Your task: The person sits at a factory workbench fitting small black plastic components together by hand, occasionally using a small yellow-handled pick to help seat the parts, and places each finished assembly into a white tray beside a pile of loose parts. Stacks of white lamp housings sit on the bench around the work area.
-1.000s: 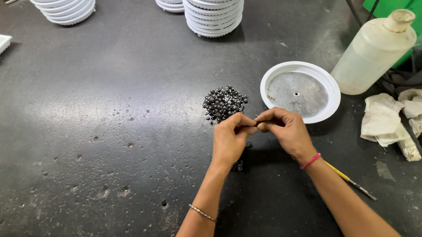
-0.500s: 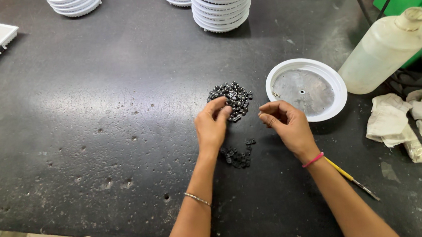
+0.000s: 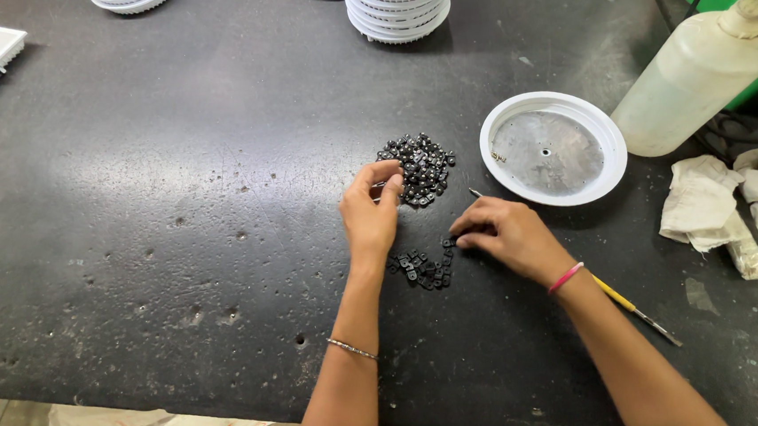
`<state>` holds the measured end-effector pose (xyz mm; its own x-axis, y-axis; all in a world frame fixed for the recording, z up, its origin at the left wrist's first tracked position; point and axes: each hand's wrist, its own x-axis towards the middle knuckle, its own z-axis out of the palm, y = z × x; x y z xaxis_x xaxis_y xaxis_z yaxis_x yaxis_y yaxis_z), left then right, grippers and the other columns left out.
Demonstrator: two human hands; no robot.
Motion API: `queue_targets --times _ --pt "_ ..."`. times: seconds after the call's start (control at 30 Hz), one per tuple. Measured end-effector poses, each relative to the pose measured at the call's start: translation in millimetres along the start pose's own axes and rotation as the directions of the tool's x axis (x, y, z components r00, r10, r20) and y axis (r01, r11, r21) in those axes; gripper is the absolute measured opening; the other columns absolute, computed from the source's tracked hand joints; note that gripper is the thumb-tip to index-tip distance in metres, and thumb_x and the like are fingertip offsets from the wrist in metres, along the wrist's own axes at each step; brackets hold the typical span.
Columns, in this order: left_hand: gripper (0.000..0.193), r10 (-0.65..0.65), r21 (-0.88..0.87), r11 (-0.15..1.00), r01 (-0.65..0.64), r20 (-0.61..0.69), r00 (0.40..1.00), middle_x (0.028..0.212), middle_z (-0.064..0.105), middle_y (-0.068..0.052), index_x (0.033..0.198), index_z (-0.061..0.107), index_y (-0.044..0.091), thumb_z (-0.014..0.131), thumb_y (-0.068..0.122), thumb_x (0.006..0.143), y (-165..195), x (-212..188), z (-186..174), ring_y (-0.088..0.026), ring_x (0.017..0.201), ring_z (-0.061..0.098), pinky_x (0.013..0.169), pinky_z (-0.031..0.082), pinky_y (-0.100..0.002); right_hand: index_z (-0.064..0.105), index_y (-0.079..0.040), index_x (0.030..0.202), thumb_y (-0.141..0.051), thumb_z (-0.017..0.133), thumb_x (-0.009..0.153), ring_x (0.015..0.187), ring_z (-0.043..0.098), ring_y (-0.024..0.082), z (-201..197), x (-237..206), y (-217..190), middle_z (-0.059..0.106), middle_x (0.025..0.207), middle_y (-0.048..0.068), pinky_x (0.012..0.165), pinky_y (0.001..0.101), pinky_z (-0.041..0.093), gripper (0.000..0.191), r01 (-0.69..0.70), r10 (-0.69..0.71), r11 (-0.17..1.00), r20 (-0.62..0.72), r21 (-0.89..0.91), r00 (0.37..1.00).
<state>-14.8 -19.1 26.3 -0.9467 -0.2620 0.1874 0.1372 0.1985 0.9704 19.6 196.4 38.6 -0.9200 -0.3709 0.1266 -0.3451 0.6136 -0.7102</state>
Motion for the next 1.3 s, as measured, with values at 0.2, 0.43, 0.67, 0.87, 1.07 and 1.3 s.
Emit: queue_targets --times 0.2,0.43,0.67,0.87,1.07,1.3 --pt "0.016 -0.016 0.048 0.999 0.012 0.087 0.996 0.090 0.079 -0.003 0.106 0.077 0.009 0.073 0.011 0.091 -1.6 -2.7 5.7 -0.010 0.075 0.071 0.068 0.057 -0.026 0.075 -0.008 0.091 -0.017 0.080 0.078 0.076 0.071 0.019 5.3 1.9 -7.5 0.070 0.090 0.005 0.070 0.0333 0.056 0.016 -0.017 0.018 0.998 0.020 -0.063 1.000" --pt "0.021 -0.242 -0.170 0.905 0.389 0.546 0.802 0.087 0.077 -0.009 0.102 0.074 -0.002 0.074 0.017 0.093 -28.8 -5.3 22.3 -0.013 0.077 0.074 0.069 0.061 -0.028 0.072 -0.007 0.093 -0.008 0.074 0.084 0.078 0.070 0.020 -1.3 2.3 -22.4 0.071 0.093 0.004 0.068 0.0331 0.054 0.009 0.050 -0.065 0.997 -0.343 -0.053 0.937" --pt "0.021 -0.144 -0.315 0.890 0.330 0.493 0.858 0.089 0.077 -0.011 0.102 0.072 -0.003 0.076 0.011 0.088 -35.1 -4.7 28.4 -0.016 0.079 0.075 0.072 0.063 -0.030 0.074 -0.006 0.100 -0.006 0.072 0.087 0.086 0.073 0.021 -11.5 13.9 -5.4 0.073 0.100 0.006 0.074 0.0313 0.057 0.013 0.148 -0.154 0.988 -0.350 -0.046 0.924" --pt "0.018 -0.173 -0.285 0.909 0.303 0.405 0.898 0.088 0.078 -0.009 0.099 0.075 -0.001 0.070 0.016 0.094 -21.7 -3.0 24.9 -0.015 0.078 0.073 0.074 0.062 -0.030 0.078 -0.010 0.103 -0.014 0.075 0.088 0.089 0.074 0.024 -51.0 55.1 52.7 0.075 0.104 0.010 0.082 0.0343 0.057 0.016 -0.073 -0.019 0.978 -0.429 -0.197 0.903" --pt "0.017 -0.143 -0.311 0.913 0.263 0.359 0.922 0.088 0.077 -0.008 0.100 0.075 -0.001 0.072 0.014 0.092 -15.8 -1.7 21.0 -0.013 0.079 0.072 0.073 0.060 -0.028 0.083 -0.016 0.095 -0.024 0.079 0.082 0.090 0.071 0.029 -44.3 70.5 65.0 0.074 0.101 0.009 0.082 0.0413 0.054 0.016 -0.197 0.072 0.918 -0.344 -0.344 0.936" --pt "0.015 -0.142 -0.323 0.910 0.259 0.345 0.928 0.088 0.077 -0.009 0.099 0.074 -0.001 0.072 0.012 0.093 -19.5 -2.1 24.4 -0.013 0.078 0.072 0.072 0.060 -0.028 0.081 -0.014 0.090 -0.020 0.075 0.081 0.090 0.072 0.028 -42.8 73.9 59.1 0.074 0.100 0.008 0.081 0.0405 0.055 0.013 -0.246 0.142 0.917 -0.318 -0.315 0.937"
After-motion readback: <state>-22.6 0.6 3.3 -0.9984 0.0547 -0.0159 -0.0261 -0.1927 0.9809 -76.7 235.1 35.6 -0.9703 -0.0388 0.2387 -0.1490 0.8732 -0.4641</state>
